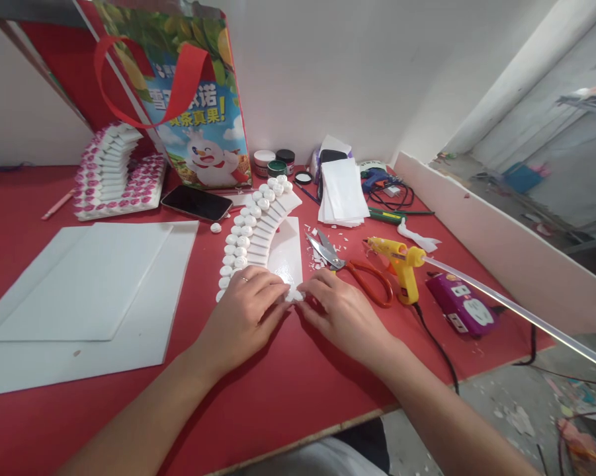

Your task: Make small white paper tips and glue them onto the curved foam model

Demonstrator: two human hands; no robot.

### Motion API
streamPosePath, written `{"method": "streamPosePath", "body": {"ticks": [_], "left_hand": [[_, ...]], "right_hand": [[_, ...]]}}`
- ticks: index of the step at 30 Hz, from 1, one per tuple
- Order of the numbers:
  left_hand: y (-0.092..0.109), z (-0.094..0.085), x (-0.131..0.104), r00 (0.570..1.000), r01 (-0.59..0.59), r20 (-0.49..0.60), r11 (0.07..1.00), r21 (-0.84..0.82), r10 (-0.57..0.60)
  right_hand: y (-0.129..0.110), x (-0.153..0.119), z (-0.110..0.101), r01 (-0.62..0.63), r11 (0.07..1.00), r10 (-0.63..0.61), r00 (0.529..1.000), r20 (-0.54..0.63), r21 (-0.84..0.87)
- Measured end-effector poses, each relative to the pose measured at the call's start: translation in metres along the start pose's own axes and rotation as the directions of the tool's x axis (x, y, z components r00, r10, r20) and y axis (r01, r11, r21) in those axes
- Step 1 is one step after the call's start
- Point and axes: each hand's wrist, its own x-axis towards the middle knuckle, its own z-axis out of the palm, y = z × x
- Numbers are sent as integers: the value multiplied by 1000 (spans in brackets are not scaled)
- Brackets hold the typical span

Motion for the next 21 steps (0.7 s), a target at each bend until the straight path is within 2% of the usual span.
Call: {"method": "streamPosePath", "body": {"ticks": [3,6,8,10,12,13,14,15,17,21], "left_hand": [[1,-8,0,991,6,-130,1000,11,-4],[-2,-21,1,949,89,-307,995,35,-74],[-10,-29,2,881,186,-447,982,29,-154],[-22,-34,2,783,278,-580,961,3,-224],[-36,-38,1,745,361,-594,932,-24,-303],[-44,-40,0,704,416,-615,908,-48,-355],[-51,-41,-1,689,471,-599,880,-58,-408],[-57,-42,-3,652,510,-619,857,-69,-438],[-68,-42,-5,641,537,-602,838,-92,-477],[-81,-33,-10,691,560,-492,823,-100,-530]], "right_hand": [[6,-4,-7,27,999,-25,996,-84,24],[6,-2,-20,64,993,-35,961,-274,100],[2,5,-26,109,984,-42,914,-403,143],[-2,15,-27,152,975,-55,872,-487,161],[-3,26,-22,170,972,-57,838,-542,161],[-1,31,-17,169,974,-54,817,-574,149],[3,35,-12,163,979,-57,802,-594,125],[8,38,-7,159,983,-71,796,-601,94],[19,41,1,158,986,-99,800,-592,49],[35,43,2,153,987,-89,779,-621,50]]}}
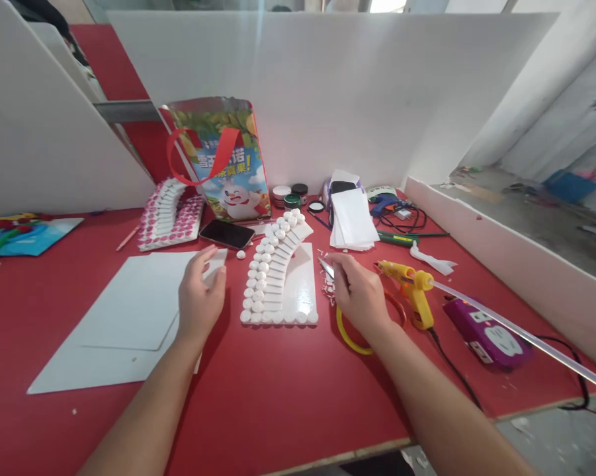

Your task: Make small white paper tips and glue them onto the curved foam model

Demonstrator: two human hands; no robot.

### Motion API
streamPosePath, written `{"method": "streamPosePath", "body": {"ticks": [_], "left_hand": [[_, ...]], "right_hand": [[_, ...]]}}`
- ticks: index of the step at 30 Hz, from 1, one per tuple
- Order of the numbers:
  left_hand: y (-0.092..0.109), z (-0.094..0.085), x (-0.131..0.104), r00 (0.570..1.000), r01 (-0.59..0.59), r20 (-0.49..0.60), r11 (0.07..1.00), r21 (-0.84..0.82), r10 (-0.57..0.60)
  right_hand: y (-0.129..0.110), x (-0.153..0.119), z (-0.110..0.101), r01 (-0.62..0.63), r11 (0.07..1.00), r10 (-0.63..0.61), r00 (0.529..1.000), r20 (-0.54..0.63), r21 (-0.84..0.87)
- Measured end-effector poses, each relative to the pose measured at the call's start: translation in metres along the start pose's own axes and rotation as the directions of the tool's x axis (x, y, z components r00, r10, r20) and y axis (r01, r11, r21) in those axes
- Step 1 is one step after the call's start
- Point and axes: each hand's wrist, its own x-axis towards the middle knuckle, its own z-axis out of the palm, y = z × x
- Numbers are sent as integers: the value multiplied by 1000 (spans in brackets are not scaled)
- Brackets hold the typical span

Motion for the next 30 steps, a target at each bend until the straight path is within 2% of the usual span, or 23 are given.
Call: {"method": "streamPosePath", "body": {"ticks": [5,8,11,14,18,22,26,30], "left_hand": [[-13,8,-5,993,43,108,998,52,-49],[-13,5,6,981,59,175,991,118,-79],[-6,3,29,947,-68,319,965,255,-17],[1,9,50,926,-148,375,945,293,29],[2,24,55,889,-236,452,920,314,74],[-3,26,47,895,-244,441,903,354,69],[-3,12,32,912,-217,406,902,373,51],[0,-2,13,953,-164,298,923,347,57]], "right_hand": [[2,4,-3,64,996,-65,998,-10,-65],[2,4,-1,95,991,-92,995,39,-92],[3,4,1,98,990,-91,993,68,-106],[4,6,2,105,987,-96,992,79,-119],[6,8,3,104,988,-93,991,93,-113],[7,7,5,91,989,-78,990,116,-118],[4,8,7,47,993,-30,987,158,-107],[0,9,6,2,996,17,981,193,-94]]}}
